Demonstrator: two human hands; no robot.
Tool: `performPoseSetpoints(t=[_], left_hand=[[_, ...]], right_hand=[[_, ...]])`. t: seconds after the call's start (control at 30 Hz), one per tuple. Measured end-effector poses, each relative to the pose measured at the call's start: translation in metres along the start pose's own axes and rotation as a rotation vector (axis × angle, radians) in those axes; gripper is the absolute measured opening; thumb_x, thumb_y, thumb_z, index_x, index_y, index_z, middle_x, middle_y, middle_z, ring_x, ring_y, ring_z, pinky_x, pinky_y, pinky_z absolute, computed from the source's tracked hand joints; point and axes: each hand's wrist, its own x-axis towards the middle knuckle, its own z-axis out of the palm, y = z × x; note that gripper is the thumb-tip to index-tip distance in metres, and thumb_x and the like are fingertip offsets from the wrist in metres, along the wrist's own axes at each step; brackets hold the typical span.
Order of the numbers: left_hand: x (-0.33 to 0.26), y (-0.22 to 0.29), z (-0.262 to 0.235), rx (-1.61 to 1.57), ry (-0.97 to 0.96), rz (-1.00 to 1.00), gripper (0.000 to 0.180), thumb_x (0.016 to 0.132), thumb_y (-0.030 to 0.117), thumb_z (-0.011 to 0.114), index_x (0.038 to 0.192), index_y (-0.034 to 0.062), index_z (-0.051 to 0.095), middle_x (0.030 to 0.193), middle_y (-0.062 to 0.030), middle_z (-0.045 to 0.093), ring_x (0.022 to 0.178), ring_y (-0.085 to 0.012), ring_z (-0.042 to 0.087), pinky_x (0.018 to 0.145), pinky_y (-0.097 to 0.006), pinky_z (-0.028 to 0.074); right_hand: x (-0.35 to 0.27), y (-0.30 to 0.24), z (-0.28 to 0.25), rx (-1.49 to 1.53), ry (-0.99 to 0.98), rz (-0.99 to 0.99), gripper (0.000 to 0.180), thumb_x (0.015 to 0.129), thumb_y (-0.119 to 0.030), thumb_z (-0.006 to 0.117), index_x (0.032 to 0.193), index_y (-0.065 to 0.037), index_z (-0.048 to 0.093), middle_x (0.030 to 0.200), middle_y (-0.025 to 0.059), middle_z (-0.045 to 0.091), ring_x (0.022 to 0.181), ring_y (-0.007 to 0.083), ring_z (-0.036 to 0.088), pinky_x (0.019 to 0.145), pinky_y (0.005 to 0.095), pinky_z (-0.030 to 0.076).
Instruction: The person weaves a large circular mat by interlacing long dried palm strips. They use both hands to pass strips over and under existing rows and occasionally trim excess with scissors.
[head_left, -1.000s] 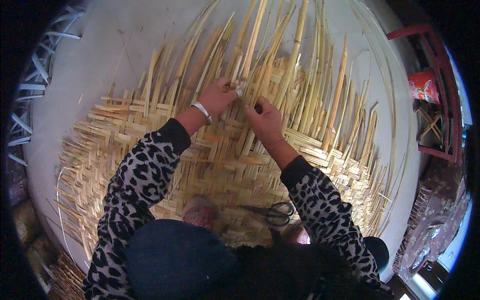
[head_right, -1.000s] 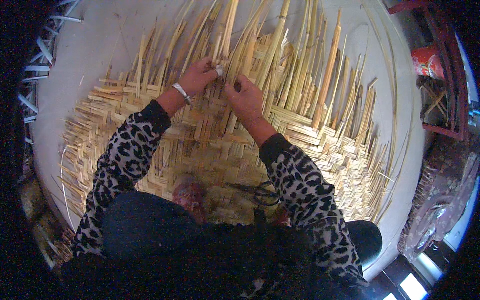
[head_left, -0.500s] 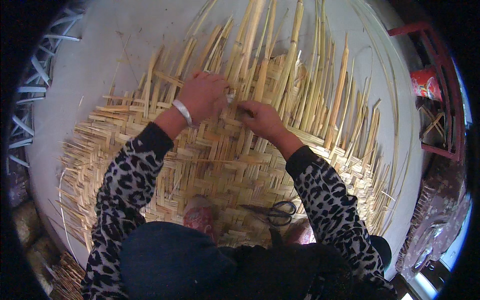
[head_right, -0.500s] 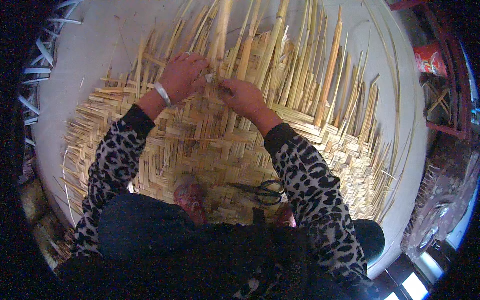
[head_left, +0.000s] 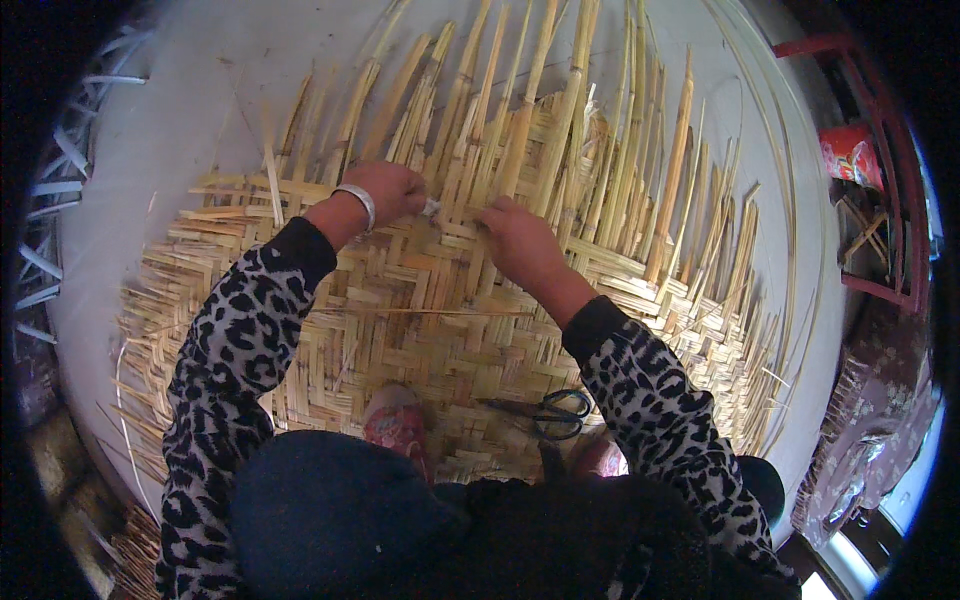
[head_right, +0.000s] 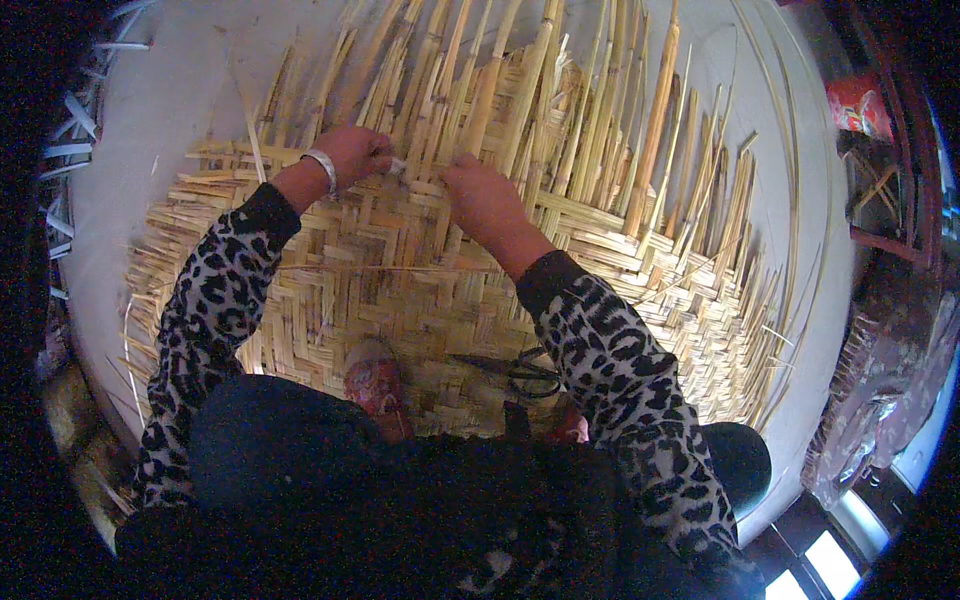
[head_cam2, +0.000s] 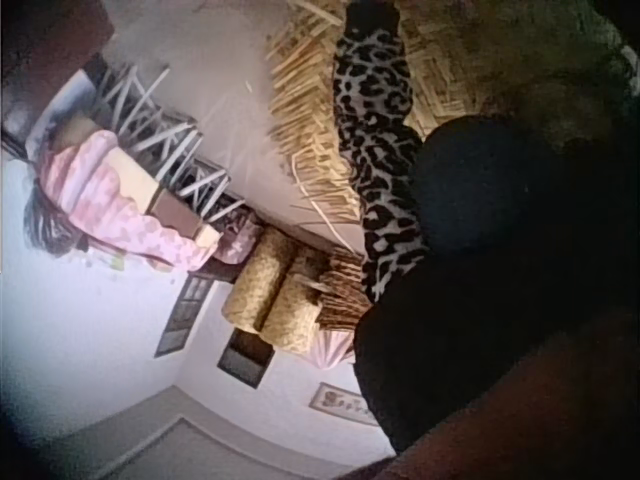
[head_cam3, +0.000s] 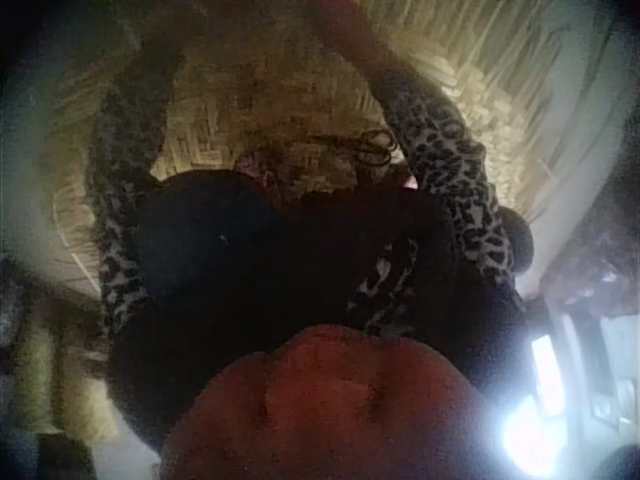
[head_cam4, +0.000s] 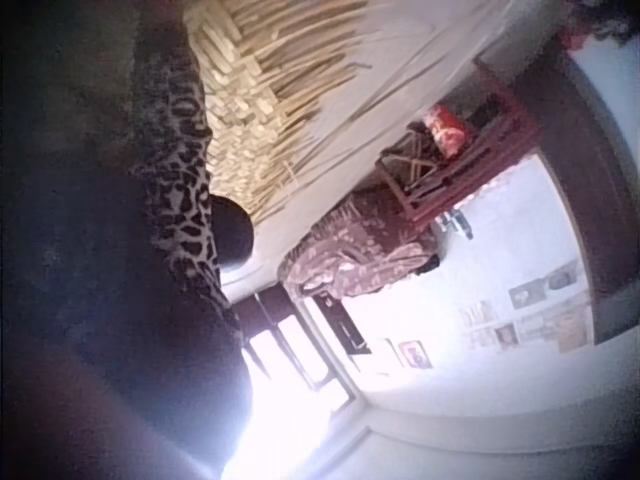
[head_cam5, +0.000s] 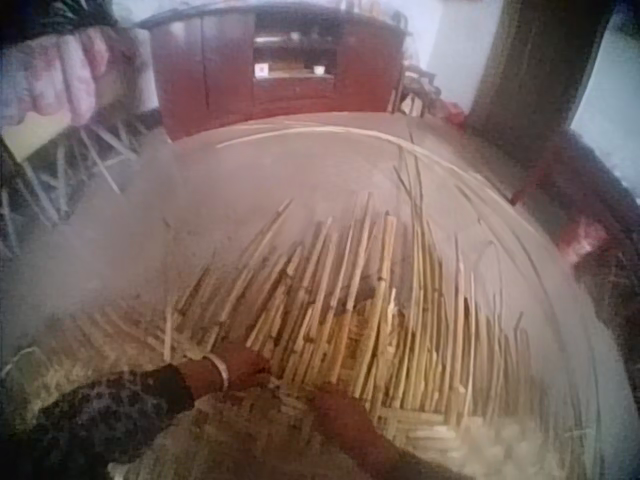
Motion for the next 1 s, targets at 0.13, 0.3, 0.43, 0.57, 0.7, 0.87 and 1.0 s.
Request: performPoseSetpoints(t=[0.13, 0.3, 0.43, 0.57, 0.7, 0.87, 1.0], left_hand=[[0.0, -0.002, 0.004, 0.051, -0.063, 0.02, 0.026, 0.087, 0.033, 0.062, 0.096, 0.0095, 0.066, 0.089, -0.0157, 0.067, 0.085, -0.0386, 0.063, 0.076, -0.048, 0.05], [-0.002, -0.002, 0.003, 0.025, -0.059, 0.033, 0.026, 0.087, 0.034, 0.062, 0.096, 0.0098, 0.066, 0.089, -0.0162, 0.067, 0.085, -0.0384, 0.063, 0.075, -0.049, 0.049], [-0.008, 0.004, 0.005, 0.08, -0.063, -0.017, 0.027, 0.085, 0.036, 0.062, 0.093, 0.0102, 0.066, 0.088, -0.0153, 0.067, 0.085, -0.0377, 0.063, 0.075, -0.049, 0.049], [-0.014, 0.002, 0.006, 0.108, -0.022, 0.0, 0.025, 0.085, 0.035, 0.061, 0.09, 0.0106, 0.067, 0.09, -0.0138, 0.067, 0.088, -0.0363, 0.063, 0.075, -0.049, 0.05], [-0.031, -0.011, 0.006, 0.071, 0.223, 0.109, 0.028, 0.087, 0.032, 0.063, 0.097, 0.0057, 0.066, 0.085, -0.0156, 0.067, 0.083, -0.0377, 0.063, 0.075, -0.046, 0.051], [-0.055, -0.036, -0.018, -0.309, 0.38, 0.067, 0.023, 0.087, 0.026, 0.063, 0.095, 0.0046, 0.067, 0.082, -0.0126, 0.068, 0.079, -0.0298, 0.065, 0.073, -0.039, 0.051], [-0.07, -0.06, -0.037, -0.848, 0.234, -0.058, 0.026, 0.09, 0.027, 0.064, 0.095, 0.0023, 0.067, 0.08, -0.0067, 0.068, 0.074, -0.0158, 0.065, 0.071, -0.032, 0.052]], right_hand=[[0.002, -0.001, 0.002, 0.052, 0.04, 0.034, 0.024, 0.081, -0.005, 0.057, 0.105, -0.005, 0.062, 0.096, 0.0145, 0.058, 0.092, 0.0374, 0.059, 0.078, 0.0448, 0.051], [0.009, 0.002, 0.005, -0.013, 0.064, -0.032, 0.024, 0.08, -0.006, 0.057, 0.103, -0.007, 0.063, 0.096, 0.0146, 0.058, 0.091, 0.0374, 0.06, 0.078, 0.0453, 0.05], [0.009, -0.002, 0.002, -0.06, -0.021, 0.007, 0.024, 0.078, -0.005, 0.057, 0.101, -0.007, 0.063, 0.096, 0.0146, 0.059, 0.091, 0.037, 0.06, 0.078, 0.0453, 0.05], [0.005, -0.012, -0.005, -0.057, 0.0, 0.0, 0.022, 0.082, -0.006, 0.055, 0.102, -0.007, 0.063, 0.098, 0.0147, 0.059, 0.091, 0.0365, 0.061, 0.078, 0.0454, 0.05], [0.013, -0.031, -0.004, 0.028, 0.068, -0.037, 0.02, 0.085, -0.01, 0.055, 0.104, -0.008, 0.061, 0.098, 0.015, 0.06, 0.09, 0.0365, 0.061, 0.077, 0.0454, 0.051], [0.054, -0.067, 0.021, 0.018, 0.059, -0.126, 0.02, 0.086, -0.017, 0.057, 0.103, -0.007, 0.06, 0.096, 0.0167, 0.06, 0.085, 0.0383, 0.062, 0.073, 0.0471, 0.051], [0.075, -0.079, 0.028, -0.081, -0.028, -0.041, 0.021, 0.085, -0.025, 0.06, 0.094, -0.006, 0.062, 0.092, 0.0172, 0.061, 0.08, 0.0394, 0.062, 0.07, 0.0486, 0.051]])
